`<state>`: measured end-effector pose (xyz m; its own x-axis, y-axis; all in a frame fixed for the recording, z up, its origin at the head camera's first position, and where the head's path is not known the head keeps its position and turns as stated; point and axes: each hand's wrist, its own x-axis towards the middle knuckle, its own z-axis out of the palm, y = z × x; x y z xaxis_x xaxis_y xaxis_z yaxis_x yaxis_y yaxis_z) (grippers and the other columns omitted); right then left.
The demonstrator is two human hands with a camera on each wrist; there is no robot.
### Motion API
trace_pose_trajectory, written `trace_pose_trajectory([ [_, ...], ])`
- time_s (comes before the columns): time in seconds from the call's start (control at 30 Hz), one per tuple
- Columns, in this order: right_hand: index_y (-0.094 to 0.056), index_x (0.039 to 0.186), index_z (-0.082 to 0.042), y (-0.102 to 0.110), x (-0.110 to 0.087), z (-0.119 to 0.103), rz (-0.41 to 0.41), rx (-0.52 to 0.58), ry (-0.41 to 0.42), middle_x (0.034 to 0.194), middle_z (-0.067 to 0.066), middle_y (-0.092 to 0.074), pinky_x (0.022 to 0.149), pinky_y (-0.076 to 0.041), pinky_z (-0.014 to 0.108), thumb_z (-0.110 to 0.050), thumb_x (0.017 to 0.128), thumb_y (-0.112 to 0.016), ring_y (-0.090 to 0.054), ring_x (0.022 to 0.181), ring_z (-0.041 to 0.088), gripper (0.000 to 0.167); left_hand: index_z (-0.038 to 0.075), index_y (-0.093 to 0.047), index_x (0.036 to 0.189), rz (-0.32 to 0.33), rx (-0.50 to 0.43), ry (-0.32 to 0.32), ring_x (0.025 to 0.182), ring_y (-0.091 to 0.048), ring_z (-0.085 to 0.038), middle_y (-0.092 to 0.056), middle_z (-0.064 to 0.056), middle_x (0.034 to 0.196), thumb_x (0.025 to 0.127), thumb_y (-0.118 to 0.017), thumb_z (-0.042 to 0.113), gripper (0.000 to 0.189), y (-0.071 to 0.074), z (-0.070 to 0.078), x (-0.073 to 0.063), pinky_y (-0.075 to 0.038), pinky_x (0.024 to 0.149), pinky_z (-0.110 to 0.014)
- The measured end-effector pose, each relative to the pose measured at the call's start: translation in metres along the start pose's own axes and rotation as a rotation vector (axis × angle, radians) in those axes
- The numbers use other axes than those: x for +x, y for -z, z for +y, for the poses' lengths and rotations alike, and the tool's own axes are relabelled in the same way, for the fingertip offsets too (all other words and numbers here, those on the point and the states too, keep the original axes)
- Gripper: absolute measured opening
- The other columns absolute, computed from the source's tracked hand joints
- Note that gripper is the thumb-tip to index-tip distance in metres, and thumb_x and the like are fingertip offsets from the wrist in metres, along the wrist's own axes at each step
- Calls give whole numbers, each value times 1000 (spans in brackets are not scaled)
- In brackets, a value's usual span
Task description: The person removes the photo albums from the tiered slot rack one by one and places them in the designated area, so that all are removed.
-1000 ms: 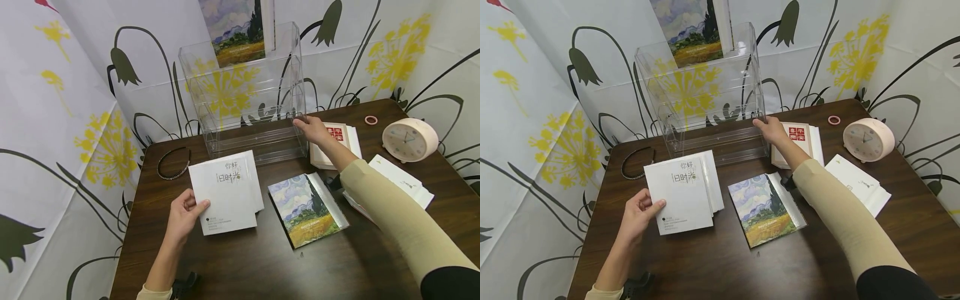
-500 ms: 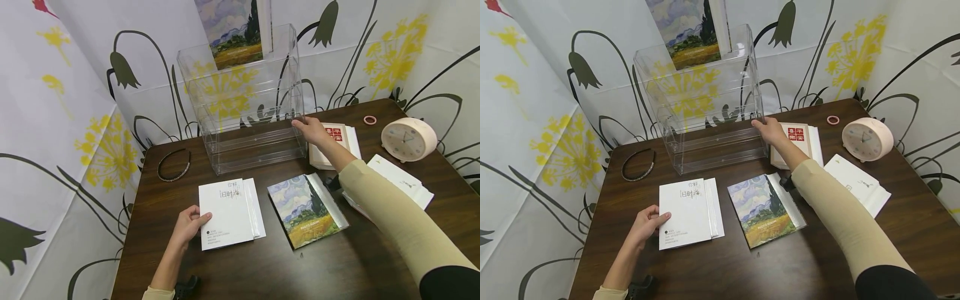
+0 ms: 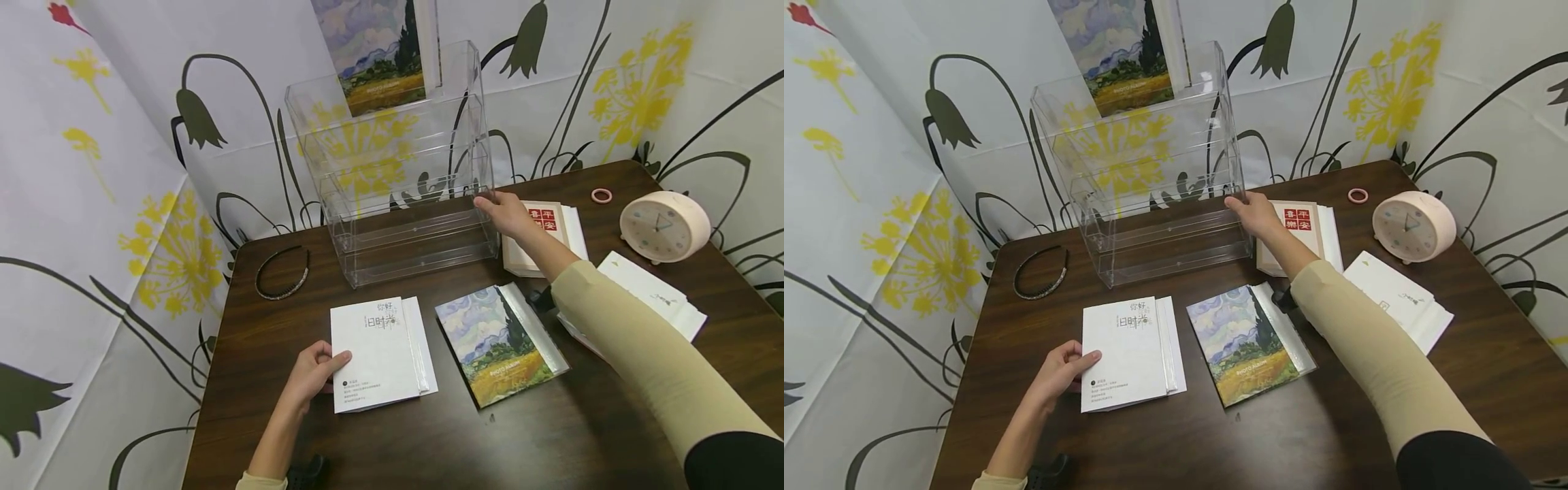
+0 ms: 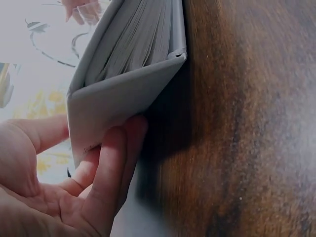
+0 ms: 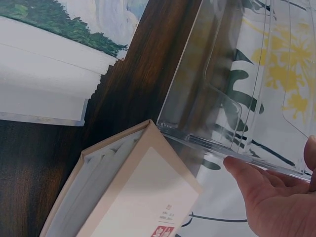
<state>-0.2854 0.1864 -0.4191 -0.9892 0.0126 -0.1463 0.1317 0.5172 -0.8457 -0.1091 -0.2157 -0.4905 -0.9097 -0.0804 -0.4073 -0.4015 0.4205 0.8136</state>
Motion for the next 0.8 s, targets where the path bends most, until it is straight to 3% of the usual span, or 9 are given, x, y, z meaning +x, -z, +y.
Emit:
trace_pose_trajectory([
  [0.33, -53, 135, 5, 1, 0, 0, 2, 5, -6, 143, 26, -46, 108, -33, 54, -39, 104, -49, -40, 133, 43, 54, 0, -56, 98, -53, 48, -29, 66, -67, -24, -66, -10, 76, 94, -68, 24, 28, 7, 7, 0, -58, 56, -39],
  [0.47, -51, 136, 5, 1, 0, 0, 0, 10, -1, 143, 27, -45, 109, -33, 54, -36, 104, -49, -39, 134, 44, 52, -1, -58, 105, -35, 114, -64, 69, -69, -25, -67, -12, 81, 95, -66, 28, 32, 16, 15, 2, -59, 59, -40],
  [0.67, -50, 137, 6, 0, 0, -1, -10, -10, -1, 143, 27, -45, 109, -32, 54, -38, 104, -48, -39, 134, 44, 55, 1, -58, 124, 20, 307, -185, 84, -66, -27, -67, -14, 100, 97, -62, 38, 45, 34, 29, 8, -58, 63, -39],
  [0.8, -50, 136, 6, 0, -1, -2, -5, -9, -2, 143, 28, -45, 109, -32, 54, -39, 104, -48, -39, 133, 44, 55, 3, -55, 130, 57, 337, -282, 87, -64, -34, -66, -17, 109, 98, -60, 39, 48, 45, 46, 14, -56, 64, -34],
])
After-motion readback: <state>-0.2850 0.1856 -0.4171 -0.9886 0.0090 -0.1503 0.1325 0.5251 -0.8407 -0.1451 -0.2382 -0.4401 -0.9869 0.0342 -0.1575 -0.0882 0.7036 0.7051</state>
